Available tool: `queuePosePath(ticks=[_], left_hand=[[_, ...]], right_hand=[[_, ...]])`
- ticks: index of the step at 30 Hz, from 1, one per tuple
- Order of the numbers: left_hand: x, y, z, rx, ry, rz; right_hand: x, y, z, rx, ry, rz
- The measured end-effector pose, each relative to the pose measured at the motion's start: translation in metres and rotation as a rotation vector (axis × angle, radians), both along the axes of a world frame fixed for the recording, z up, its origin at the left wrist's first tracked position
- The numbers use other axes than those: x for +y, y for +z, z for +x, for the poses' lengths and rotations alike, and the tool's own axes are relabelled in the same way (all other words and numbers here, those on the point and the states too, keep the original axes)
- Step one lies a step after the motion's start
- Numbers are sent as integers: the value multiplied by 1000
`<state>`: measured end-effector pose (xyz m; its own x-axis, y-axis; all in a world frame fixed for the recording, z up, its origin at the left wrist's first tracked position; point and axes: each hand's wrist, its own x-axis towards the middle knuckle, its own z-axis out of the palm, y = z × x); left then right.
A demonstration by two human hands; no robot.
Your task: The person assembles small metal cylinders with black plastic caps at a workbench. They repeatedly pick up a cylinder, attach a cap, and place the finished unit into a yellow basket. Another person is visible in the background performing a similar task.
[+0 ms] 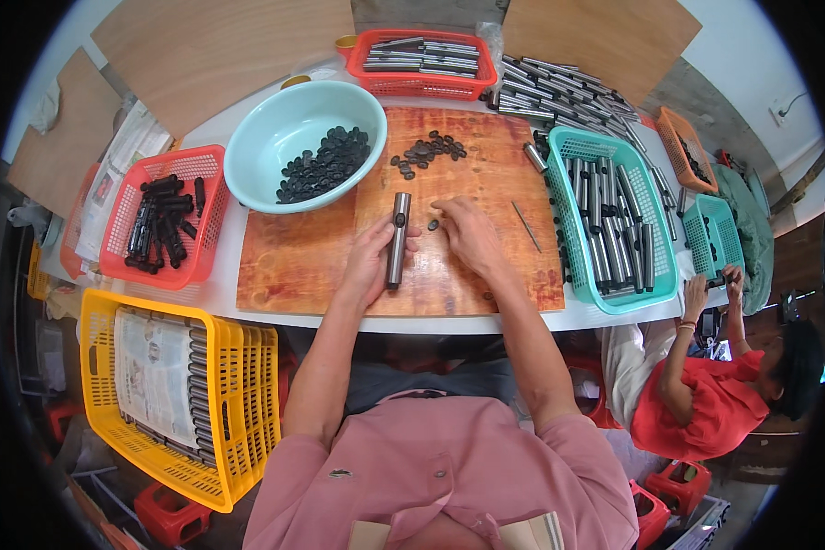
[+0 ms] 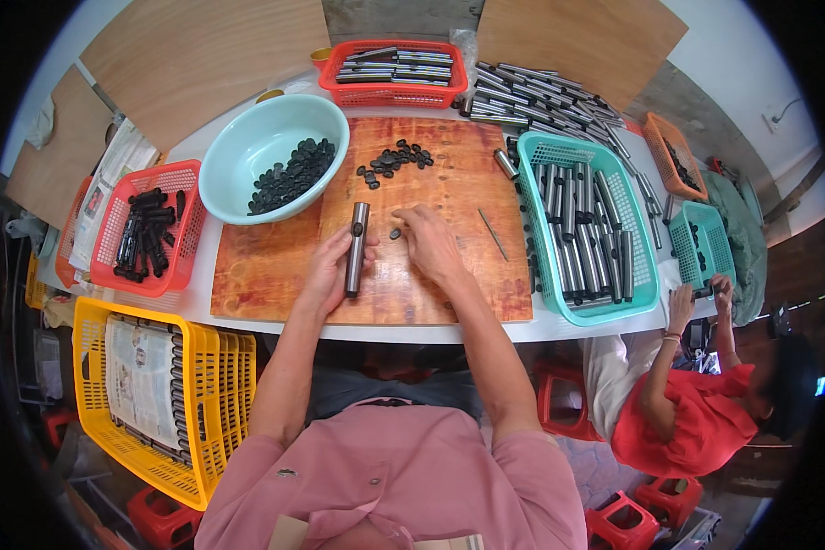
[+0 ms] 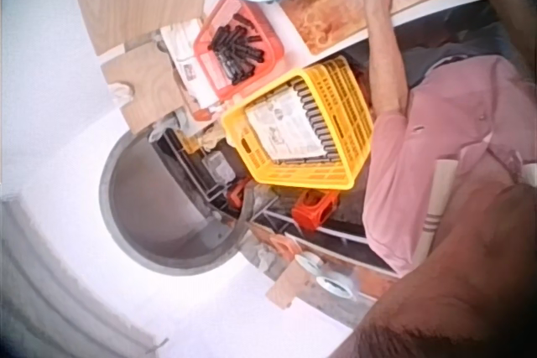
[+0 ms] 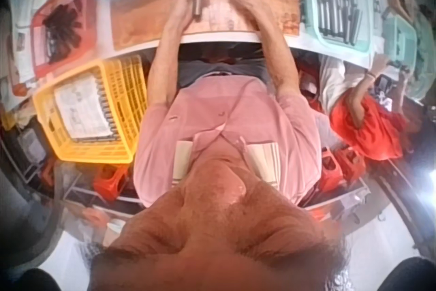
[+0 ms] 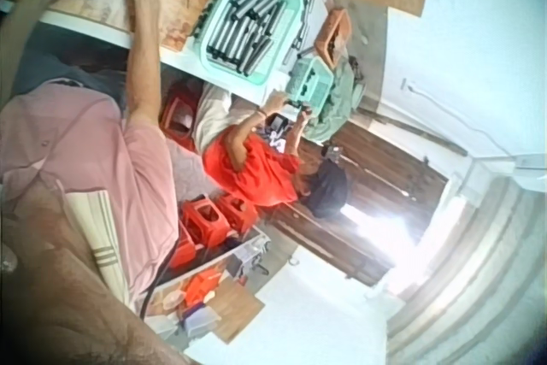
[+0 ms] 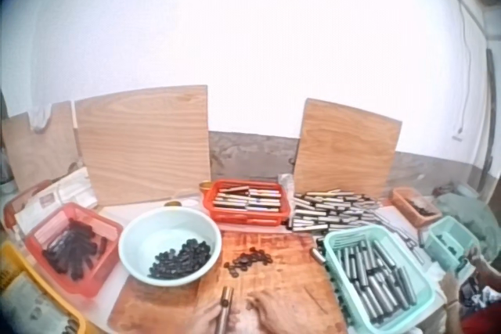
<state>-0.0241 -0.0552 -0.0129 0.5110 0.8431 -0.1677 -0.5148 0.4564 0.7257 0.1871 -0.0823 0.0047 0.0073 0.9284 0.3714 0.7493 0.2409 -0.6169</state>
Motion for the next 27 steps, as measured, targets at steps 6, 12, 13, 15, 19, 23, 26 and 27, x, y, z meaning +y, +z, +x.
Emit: queuePosePath(ticks=[6,12,13,15,19,23,26,27], left_hand=[[1,-3,-1,-20,1,8],[1,-2,1,-34,-16,0],[1,-2,1,-35,-20,4],[1,-1,1,-28,-18,7],[2,-3,0,-26,-18,12],[2,-3,0,-23,-17,3],[1,-2,0,-28,-16,1],[1,-3,0,-33,-15,-1]], right_hand=[[-7,6,-16,84,-182,-104],[0,-10,-15,51,-206,-98],[0,-10,-15,73,-209,-82],[0,-10,-17,70,-217,-49],[1,-12,-22,-14,-236,-13],[1,-10,-28,-105,-269,-11],[0,-10,-27,-78,-246,-41],[0,-11,-25,-68,-237,-42]])
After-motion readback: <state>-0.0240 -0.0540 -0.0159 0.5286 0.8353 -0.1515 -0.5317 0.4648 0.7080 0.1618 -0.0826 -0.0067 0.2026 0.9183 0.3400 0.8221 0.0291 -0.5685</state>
